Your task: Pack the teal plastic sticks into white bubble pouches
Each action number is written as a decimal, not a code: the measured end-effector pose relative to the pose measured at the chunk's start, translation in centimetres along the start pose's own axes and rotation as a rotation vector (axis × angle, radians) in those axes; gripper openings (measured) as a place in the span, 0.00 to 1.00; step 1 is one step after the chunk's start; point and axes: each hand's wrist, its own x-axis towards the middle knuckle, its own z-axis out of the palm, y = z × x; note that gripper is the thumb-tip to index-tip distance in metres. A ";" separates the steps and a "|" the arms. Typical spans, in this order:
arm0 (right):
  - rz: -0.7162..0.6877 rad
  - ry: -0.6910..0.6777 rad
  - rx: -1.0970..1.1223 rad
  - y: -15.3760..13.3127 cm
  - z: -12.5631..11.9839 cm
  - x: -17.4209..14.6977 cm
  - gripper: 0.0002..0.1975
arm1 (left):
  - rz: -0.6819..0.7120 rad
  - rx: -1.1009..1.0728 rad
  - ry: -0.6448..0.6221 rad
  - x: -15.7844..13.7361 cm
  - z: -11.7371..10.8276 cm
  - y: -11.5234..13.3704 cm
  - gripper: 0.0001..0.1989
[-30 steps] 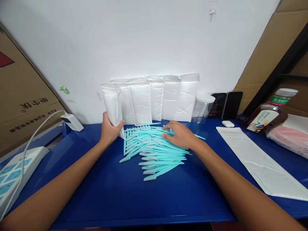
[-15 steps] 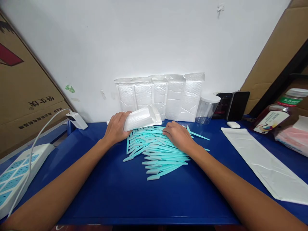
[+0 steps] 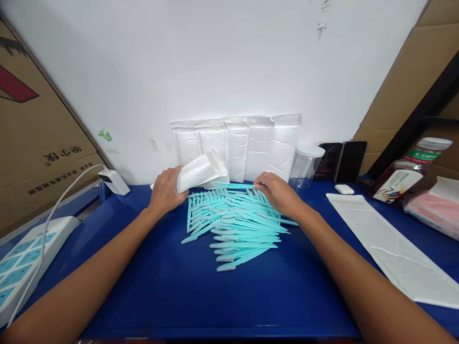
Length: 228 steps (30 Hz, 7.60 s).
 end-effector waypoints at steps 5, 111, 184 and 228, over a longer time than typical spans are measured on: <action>0.134 0.033 0.000 0.6 -1.2 0.0 0.13 | 0.044 0.051 -0.025 -0.1 -0.1 -0.2 0.33; 0.399 0.433 0.782 -6.1 0.7 0.0 0.23 | 0.212 -0.094 -0.077 -0.8 -1.3 5.4 0.27; 0.010 0.396 -0.030 -5.0 2.0 -1.0 0.11 | -0.719 -0.532 0.304 0.0 1.8 -1.8 0.28; 0.316 -0.029 -0.076 -0.2 -2.1 -0.7 0.07 | 0.052 -0.306 -0.212 -0.2 -0.3 0.4 0.36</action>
